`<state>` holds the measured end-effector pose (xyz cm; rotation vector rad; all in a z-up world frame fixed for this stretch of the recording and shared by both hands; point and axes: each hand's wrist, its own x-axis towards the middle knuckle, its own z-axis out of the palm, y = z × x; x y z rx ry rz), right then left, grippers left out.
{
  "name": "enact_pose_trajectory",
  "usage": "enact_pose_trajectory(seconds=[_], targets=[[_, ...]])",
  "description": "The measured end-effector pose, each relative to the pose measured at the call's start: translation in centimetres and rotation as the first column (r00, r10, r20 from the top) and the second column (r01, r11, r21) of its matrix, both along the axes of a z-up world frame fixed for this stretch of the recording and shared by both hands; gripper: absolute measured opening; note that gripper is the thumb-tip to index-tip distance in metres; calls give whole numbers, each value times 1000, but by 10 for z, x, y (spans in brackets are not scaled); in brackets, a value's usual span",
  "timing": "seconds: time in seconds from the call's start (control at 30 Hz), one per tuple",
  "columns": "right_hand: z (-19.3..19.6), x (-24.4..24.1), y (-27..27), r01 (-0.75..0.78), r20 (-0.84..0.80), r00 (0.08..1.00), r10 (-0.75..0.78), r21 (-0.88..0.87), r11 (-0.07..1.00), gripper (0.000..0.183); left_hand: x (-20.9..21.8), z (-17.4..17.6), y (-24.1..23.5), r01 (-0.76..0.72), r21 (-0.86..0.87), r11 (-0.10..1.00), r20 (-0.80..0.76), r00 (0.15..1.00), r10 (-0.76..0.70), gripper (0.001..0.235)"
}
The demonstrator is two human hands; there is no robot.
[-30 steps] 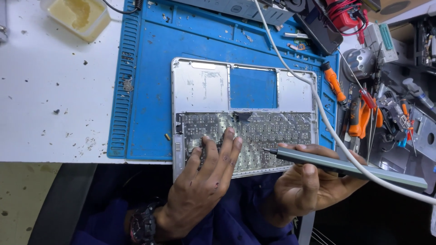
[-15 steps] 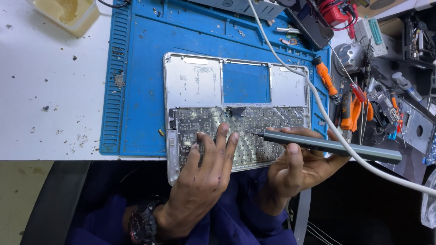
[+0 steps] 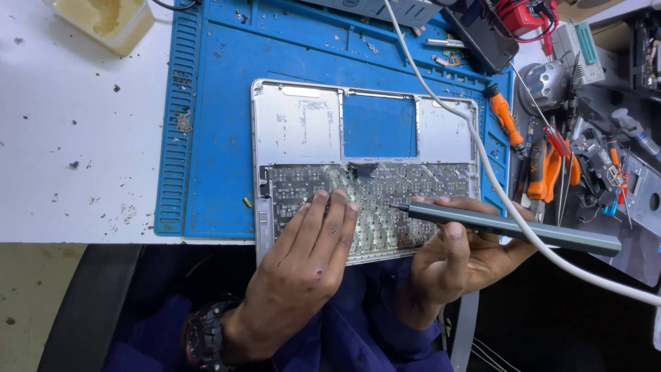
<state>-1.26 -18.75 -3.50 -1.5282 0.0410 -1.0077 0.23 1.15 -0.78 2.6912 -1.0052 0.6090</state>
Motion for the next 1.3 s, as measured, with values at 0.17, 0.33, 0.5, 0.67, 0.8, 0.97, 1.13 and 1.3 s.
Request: enact_pose_trajectory(seconds=[0.17, 0.33, 0.5, 0.67, 0.8, 0.97, 1.13, 1.3], targets=[[8, -8, -1, 38, -12, 999, -37, 72, 997, 64, 1, 4, 1, -2, 73, 997, 26, 1000, 1, 37], [29, -26, -16, 147, 61, 987, -148, 31, 989, 55, 6, 22, 4, 27, 137, 990, 53, 998, -34, 35], [61, -53, -14, 493, 40, 868, -495, -188, 849, 47, 14, 46, 5, 125, 197, 972, 2, 992, -128, 42], [50, -83, -41, 426, 142, 895, -423, 12, 905, 50, 38, 88, 1, 221, 149, 964, -102, 973, -207, 37], [91, -64, -3, 481, 95, 868, -487, -404, 778, 35, 61, 120, -2, 319, 85, 944, -484, 842, -240, 24], [61, -87, -29, 462, 119, 887, -447, -261, 847, 41, 98, 147, -12, 365, 171, 915, -553, 804, -217, 26], [58, -87, -24, 368, 77, 923, -377, 111, 923, 48, 134, 150, -12, 470, 177, 865, -397, 838, -374, 28], [51, -91, -27, 357, 18, 933, -359, 67, 932, 48, 164, 157, -18, 439, 286, 852, -361, 873, -329, 16]])
